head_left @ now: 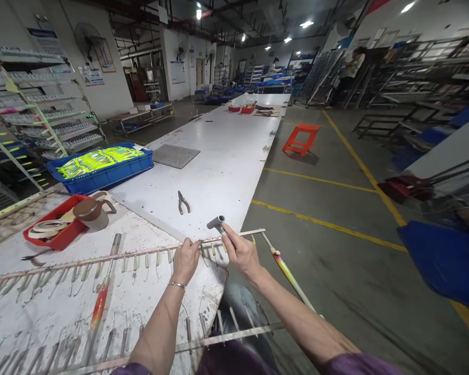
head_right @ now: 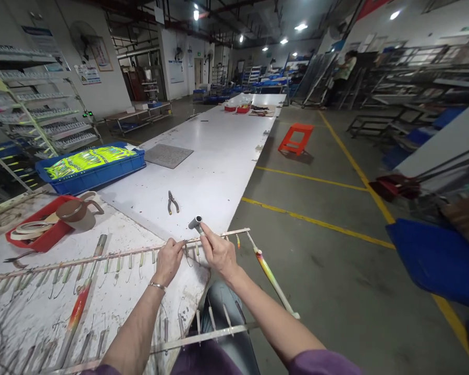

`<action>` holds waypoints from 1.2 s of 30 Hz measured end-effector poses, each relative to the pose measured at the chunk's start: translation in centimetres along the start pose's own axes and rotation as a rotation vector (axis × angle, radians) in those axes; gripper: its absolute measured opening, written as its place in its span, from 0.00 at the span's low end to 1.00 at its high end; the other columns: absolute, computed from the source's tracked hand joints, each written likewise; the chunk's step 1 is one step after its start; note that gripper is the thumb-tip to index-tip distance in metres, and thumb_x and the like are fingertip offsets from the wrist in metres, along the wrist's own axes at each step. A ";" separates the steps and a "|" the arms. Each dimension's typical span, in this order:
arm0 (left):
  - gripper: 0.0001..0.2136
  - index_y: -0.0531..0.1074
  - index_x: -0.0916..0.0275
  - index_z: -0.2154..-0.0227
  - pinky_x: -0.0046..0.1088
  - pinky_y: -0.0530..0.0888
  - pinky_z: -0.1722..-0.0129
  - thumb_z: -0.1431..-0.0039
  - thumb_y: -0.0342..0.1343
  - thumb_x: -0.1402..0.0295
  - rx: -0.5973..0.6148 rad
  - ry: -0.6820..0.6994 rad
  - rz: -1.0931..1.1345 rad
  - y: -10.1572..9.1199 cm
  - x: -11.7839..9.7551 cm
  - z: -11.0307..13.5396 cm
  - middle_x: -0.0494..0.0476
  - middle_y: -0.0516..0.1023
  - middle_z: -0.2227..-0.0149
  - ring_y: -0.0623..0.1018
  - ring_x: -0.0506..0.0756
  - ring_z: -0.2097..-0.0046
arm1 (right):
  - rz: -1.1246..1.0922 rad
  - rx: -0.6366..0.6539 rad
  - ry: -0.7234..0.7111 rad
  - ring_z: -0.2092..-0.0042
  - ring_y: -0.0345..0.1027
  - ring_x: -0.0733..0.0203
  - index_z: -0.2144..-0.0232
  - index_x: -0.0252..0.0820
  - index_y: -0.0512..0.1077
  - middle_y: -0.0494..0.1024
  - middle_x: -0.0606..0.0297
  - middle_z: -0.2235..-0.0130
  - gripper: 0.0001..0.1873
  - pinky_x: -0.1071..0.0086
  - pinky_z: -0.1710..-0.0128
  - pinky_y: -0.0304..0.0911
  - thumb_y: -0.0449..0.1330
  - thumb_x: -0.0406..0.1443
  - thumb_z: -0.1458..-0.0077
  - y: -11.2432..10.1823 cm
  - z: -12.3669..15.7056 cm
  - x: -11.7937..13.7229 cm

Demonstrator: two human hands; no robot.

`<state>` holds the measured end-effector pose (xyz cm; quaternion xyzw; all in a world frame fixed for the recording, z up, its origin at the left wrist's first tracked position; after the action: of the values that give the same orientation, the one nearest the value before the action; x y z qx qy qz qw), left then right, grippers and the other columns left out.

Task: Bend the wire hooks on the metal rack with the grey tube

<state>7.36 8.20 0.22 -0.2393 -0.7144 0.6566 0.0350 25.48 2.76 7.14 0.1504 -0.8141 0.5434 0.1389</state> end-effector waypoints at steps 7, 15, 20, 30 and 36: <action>0.18 0.81 0.50 0.43 0.28 0.73 0.56 0.27 0.52 0.73 -0.014 0.033 -0.013 0.2 -0.1 -0.1 0.57 0.75 0.58 0.77 0.54 0.60 | -0.030 0.008 0.008 0.62 0.84 0.55 0.34 0.49 0.77 0.90 0.59 0.59 0.25 0.70 0.63 0.74 0.51 0.42 0.25 0.1 0.2 -0.5; 0.18 0.81 0.51 0.43 0.27 0.74 0.57 0.26 0.52 0.72 -0.023 0.032 -0.026 0.4 0.1 -0.1 0.57 0.75 0.58 0.77 0.54 0.60 | 0.030 0.087 0.029 0.66 0.83 0.55 0.38 0.52 0.80 0.89 0.62 0.65 0.22 0.70 0.67 0.72 0.55 0.42 0.28 1.8 0.6 -1.0; 0.18 0.80 0.52 0.42 0.28 0.74 0.55 0.27 0.51 0.72 -0.009 0.033 -0.030 0.2 -0.1 -0.1 0.57 0.75 0.58 0.77 0.54 0.59 | -0.069 -0.051 0.024 0.57 0.85 0.52 0.32 0.48 0.75 0.89 0.55 0.54 0.27 0.69 0.57 0.74 0.48 0.44 0.23 -0.3 0.7 -0.7; 0.17 0.80 0.52 0.43 0.29 0.73 0.54 0.27 0.52 0.71 0.001 0.022 -0.015 0.2 0.1 -0.1 0.57 0.74 0.58 0.77 0.55 0.59 | -0.060 -0.017 0.019 0.53 0.85 0.52 0.30 0.45 0.72 0.87 0.53 0.47 0.28 0.67 0.52 0.76 0.46 0.42 0.23 0.4 0.7 -0.6; 0.17 0.80 0.52 0.44 0.29 0.73 0.55 0.27 0.51 0.71 0.011 0.011 -0.014 0.2 0.1 -0.2 0.58 0.74 0.58 0.77 0.55 0.60 | 0.006 0.153 0.025 0.59 0.85 0.52 0.34 0.47 0.77 0.90 0.58 0.58 0.25 0.67 0.59 0.77 0.50 0.41 0.25 2.2 1.2 -0.5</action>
<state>7.42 8.41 0.01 -0.2375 -0.7124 0.6588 0.0449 24.97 2.49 4.68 0.1512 -0.7689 0.6062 0.1358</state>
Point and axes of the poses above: each hand's wrist, its own z-axis away from the middle knuckle, its own y-axis out of the palm, x = y × z, the point moved 9 cm from there along -z, towards the middle knuckle
